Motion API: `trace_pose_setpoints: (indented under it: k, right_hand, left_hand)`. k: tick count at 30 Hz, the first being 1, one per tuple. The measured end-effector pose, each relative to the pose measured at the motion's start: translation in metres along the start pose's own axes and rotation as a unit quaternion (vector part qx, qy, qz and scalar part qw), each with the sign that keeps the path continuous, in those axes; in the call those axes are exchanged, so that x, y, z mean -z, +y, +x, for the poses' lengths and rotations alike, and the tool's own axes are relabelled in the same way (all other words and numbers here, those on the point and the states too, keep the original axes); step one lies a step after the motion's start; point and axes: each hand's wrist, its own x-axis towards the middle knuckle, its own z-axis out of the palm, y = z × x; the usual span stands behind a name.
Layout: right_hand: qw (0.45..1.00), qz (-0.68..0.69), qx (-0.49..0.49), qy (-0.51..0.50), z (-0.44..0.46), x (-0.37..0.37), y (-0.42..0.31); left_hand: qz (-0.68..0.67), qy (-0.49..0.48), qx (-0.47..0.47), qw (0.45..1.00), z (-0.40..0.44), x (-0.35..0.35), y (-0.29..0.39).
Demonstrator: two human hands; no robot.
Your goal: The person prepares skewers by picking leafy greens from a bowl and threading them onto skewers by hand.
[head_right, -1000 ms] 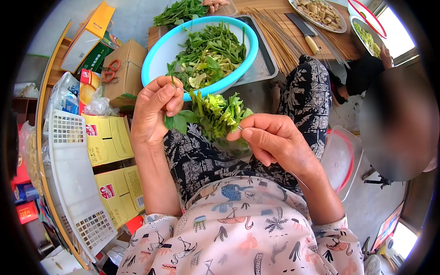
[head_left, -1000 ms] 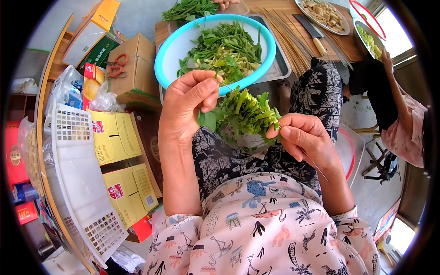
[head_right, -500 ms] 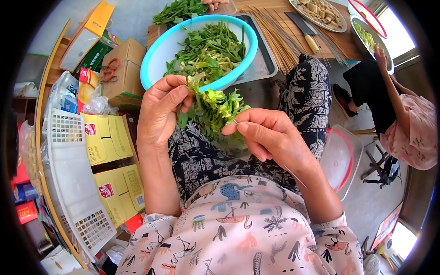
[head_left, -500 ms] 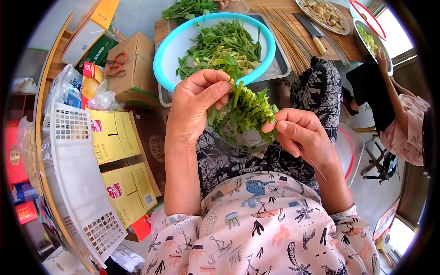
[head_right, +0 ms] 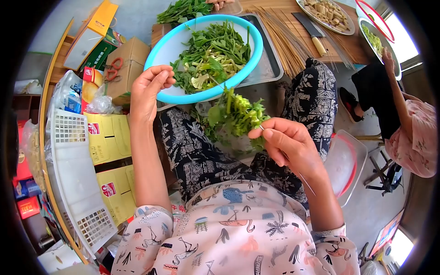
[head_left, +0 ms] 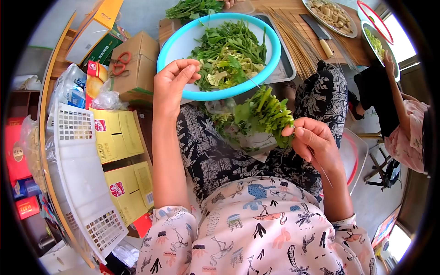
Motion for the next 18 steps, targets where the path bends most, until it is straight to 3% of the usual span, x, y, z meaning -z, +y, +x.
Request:
trace_pose_setpoints:
  k: [3,5,7,9,15,18]
  right_hand:
    - [1.000,0.019,0.001,0.010,0.001,0.012,0.004]
    - [0.999,0.024,-0.001,0.028,0.000,0.016,0.004]
    - [0.999,0.036,0.002,0.032,0.000,0.018,0.005]
    - [0.998,0.047,0.005,0.036,0.002,0.021,0.005]
    - [0.998,0.054,0.001,0.022,0.004,0.031,0.008]
    - [0.998,0.056,-0.005,0.036,0.004,0.032,0.009]
  left_hand:
    - [0.085,0.010,0.016,0.996,0.023,0.008,-0.017]
    - [0.210,-0.013,0.063,0.976,0.039,0.011,-0.031]
    - [0.225,-0.030,0.057,0.972,0.054,0.009,-0.043]
    - [0.376,-0.071,0.106,0.918,0.071,0.005,-0.048]
    - [0.451,-0.148,0.059,0.878,0.111,-0.001,-0.082]
    - [0.361,-0.158,0.162,0.905,0.114,-0.019,-0.075]
